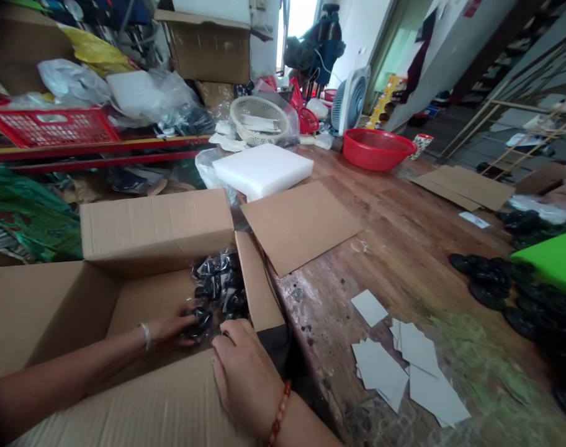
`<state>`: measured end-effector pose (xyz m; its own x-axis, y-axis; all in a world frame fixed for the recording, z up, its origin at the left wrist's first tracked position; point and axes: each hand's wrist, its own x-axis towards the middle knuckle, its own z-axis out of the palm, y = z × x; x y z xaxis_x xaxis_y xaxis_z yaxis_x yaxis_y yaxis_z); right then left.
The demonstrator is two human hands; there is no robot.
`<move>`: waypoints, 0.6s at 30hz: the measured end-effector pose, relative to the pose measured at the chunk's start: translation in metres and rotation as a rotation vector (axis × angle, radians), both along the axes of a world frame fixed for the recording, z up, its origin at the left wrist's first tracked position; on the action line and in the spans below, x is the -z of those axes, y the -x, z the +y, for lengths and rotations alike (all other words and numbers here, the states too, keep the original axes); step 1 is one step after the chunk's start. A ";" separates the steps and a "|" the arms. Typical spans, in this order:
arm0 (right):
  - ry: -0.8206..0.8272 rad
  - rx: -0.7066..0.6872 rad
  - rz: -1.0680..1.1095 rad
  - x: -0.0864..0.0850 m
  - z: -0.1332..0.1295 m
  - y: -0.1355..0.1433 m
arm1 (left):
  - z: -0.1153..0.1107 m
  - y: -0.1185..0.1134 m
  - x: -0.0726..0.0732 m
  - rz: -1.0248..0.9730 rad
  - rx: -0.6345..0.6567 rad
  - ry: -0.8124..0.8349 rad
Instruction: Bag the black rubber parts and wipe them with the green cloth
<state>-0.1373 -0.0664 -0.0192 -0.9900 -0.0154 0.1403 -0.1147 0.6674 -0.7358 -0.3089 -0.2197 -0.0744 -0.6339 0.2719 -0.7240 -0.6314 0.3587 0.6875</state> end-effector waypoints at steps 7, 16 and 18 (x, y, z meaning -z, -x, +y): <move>-0.055 -0.045 -0.050 -0.004 0.001 0.005 | 0.017 -0.015 0.023 -0.093 -0.174 -0.240; -0.034 -0.062 -0.050 -0.003 0.002 0.007 | 0.024 -0.011 0.038 -0.028 -0.212 -0.215; -0.034 -0.062 -0.052 -0.004 0.002 0.007 | 0.023 -0.008 0.040 -0.010 -0.185 -0.184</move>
<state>-0.1441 -0.0645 -0.0154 -0.9929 -0.0806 0.0872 -0.1188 0.6846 -0.7191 -0.3011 -0.1966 -0.1147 -0.6781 0.2797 -0.6797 -0.6820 0.1054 0.7237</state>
